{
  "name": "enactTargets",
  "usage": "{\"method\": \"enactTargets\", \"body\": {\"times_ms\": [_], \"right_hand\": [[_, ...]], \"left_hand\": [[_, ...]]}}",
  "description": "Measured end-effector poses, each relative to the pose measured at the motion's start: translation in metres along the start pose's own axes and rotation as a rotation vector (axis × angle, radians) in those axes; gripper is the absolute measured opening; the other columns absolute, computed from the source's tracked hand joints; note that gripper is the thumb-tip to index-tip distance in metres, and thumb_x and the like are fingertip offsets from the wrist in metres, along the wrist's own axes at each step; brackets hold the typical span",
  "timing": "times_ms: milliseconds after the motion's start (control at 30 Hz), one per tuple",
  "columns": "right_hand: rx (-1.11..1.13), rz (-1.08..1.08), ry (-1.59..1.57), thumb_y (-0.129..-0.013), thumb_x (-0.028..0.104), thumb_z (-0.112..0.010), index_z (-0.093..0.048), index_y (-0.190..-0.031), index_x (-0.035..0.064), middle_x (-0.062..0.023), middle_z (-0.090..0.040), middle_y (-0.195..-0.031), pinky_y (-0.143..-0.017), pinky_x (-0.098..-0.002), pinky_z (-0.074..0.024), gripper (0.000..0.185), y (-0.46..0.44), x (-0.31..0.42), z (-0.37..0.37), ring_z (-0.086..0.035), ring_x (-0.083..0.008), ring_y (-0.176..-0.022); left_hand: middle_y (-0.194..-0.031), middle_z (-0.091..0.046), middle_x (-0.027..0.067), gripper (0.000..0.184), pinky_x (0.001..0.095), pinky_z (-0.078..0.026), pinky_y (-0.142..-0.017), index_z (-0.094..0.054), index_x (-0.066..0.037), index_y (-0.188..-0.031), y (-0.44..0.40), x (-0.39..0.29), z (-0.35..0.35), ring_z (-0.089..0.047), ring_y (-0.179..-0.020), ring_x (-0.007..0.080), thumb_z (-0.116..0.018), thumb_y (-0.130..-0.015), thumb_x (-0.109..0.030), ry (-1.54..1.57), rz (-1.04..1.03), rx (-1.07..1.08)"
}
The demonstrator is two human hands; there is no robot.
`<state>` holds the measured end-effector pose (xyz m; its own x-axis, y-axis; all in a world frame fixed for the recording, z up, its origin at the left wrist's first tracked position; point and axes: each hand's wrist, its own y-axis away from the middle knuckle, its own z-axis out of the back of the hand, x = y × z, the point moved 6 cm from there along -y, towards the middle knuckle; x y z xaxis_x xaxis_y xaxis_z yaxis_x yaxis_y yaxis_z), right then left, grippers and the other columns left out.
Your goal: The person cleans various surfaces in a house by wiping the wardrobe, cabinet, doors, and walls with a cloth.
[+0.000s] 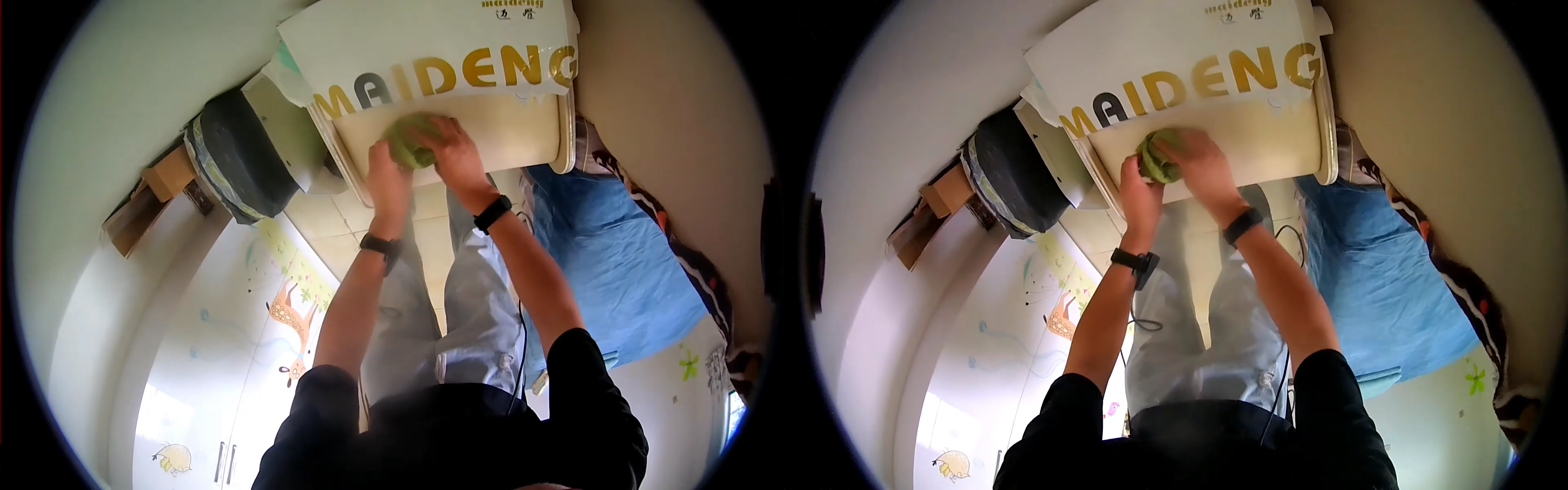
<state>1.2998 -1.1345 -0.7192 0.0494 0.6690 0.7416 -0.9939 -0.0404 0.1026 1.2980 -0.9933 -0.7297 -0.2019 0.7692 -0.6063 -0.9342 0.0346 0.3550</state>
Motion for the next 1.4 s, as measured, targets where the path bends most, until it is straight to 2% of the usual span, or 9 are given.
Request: {"method": "enactTargets", "body": {"times_ms": [100, 200, 400, 567, 800, 933, 1133, 1300, 1400], "right_hand": [[0.015, -0.113, 0.070, -0.075, 0.001, -0.060, -0.065, -0.116, 0.0184, -0.0135, -0.057, -0.119, -0.092, -0.0398, -0.0478, 0.046, 0.010, -0.025, 0.013, -0.054, -0.0327, -0.110], [-0.028, -0.195, 0.092, -0.062, -0.015, -0.059, -0.061, -0.125, 0.0196, -0.0144, -0.055, -0.119, -0.093, -0.0423, -0.0475, 0.071, 0.029, -0.050, 0.043, -0.053, -0.0376, -0.109], [-0.176, -0.436, 0.077, -0.065, -0.015, -0.059, -0.061, -0.124, 0.0163, -0.0168, -0.055, -0.115, -0.092, -0.0418, -0.0457, 0.067, 0.098, -0.076, 0.089, -0.053, -0.0374, -0.107], [-0.336, -0.468, 0.108, -0.070, -0.014, -0.058, -0.062, -0.122, 0.0085, -0.0177, -0.058, -0.110, -0.090, -0.0401, -0.0457, 0.056, 0.133, -0.096, 0.137, -0.054, -0.0366, -0.106], [-0.497, -0.523, 0.129, -0.074, 0.000, -0.067, -0.060, -0.115, -0.0030, -0.0208, -0.064, -0.108, -0.087, -0.0402, -0.0481, 0.042, 0.116, -0.146, 0.168, -0.060, -0.0380, -0.100], [-0.574, -0.490, 0.074, -0.075, 0.002, -0.067, -0.058, -0.112, -0.0061, -0.0231, -0.065, -0.106, -0.084, -0.0432, -0.0492, 0.039, 0.106, -0.151, 0.165, -0.062, -0.0413, -0.094], [-0.425, -0.472, 0.253, -0.074, -0.001, -0.064, -0.056, -0.116, -0.0016, -0.0226, -0.058, -0.110, -0.084, -0.0447, -0.0476, 0.042, 0.128, -0.138, 0.162, -0.056, -0.0420, -0.100], [-0.332, -0.591, 0.206, -0.073, 0.000, -0.063, -0.056, -0.102, -0.0014, -0.0196, -0.056, -0.102, -0.079, -0.0453, -0.0464, 0.030, 0.165, -0.127, 0.157, -0.054, -0.0429, -0.095], [-0.050, -0.653, 0.222, -0.073, 0.002, -0.064, -0.056, -0.099, -0.0011, -0.0191, -0.055, -0.098, -0.077, -0.0454, -0.0467, 0.027, 0.202, -0.129, 0.130, -0.054, -0.0425, -0.092]], "left_hand": [[-0.106, -0.059, 0.0162, 0.042, 0.0418, -0.050, -0.079, -0.054, -0.004, -0.112, -0.006, -0.017, -0.022, -0.059, -0.097, 0.0370, -0.070, -0.073, 0.001, -0.028, -0.021, 0.017], [-0.106, -0.059, 0.0157, 0.044, 0.0434, -0.050, -0.079, -0.054, -0.005, -0.113, -0.006, -0.053, -0.045, -0.059, -0.097, 0.0365, -0.068, -0.072, 0.000, -0.031, -0.078, 0.090], [-0.106, -0.060, 0.0149, 0.043, 0.0441, -0.052, -0.074, -0.057, -0.006, -0.112, 0.035, -0.101, -0.101, -0.061, -0.092, 0.0381, -0.067, -0.071, 0.000, 0.034, -0.196, 0.227], [-0.101, -0.058, 0.0141, 0.041, 0.0439, -0.053, -0.072, -0.055, -0.009, -0.111, 0.055, -0.142, -0.132, -0.061, -0.091, 0.0355, -0.066, -0.073, -0.001, 0.208, -0.206, 0.342], [-0.094, -0.054, 0.0110, 0.036, 0.0433, -0.053, -0.067, -0.055, -0.012, -0.109, 0.021, -0.208, -0.141, -0.057, -0.089, 0.0338, -0.062, -0.075, -0.001, 0.243, -0.359, 0.117], [-0.095, -0.056, 0.0119, 0.038, 0.0450, -0.051, -0.070, -0.059, -0.012, -0.107, 0.003, -0.212, -0.145, -0.057, -0.091, 0.0347, -0.063, -0.072, 0.000, 0.236, -0.305, 0.128], [-0.093, -0.057, 0.0133, 0.031, 0.0453, -0.052, -0.070, -0.060, -0.010, -0.107, 0.028, -0.197, -0.152, -0.058, -0.090, 0.0354, -0.060, -0.077, -0.005, 0.116, -0.266, 0.284], [-0.089, -0.057, 0.0148, 0.015, 0.0423, -0.054, -0.066, -0.062, -0.010, -0.096, 0.061, -0.191, -0.157, -0.061, -0.086, 0.0330, -0.054, -0.084, -0.009, 0.058, -0.322, 0.354], [-0.090, -0.062, 0.0156, 0.023, 0.0452, -0.053, -0.070, -0.064, -0.010, -0.104, 0.085, -0.161, -0.170, -0.064, -0.085, 0.0329, -0.059, -0.082, -0.009, -0.083, -0.281, 0.576]]}}
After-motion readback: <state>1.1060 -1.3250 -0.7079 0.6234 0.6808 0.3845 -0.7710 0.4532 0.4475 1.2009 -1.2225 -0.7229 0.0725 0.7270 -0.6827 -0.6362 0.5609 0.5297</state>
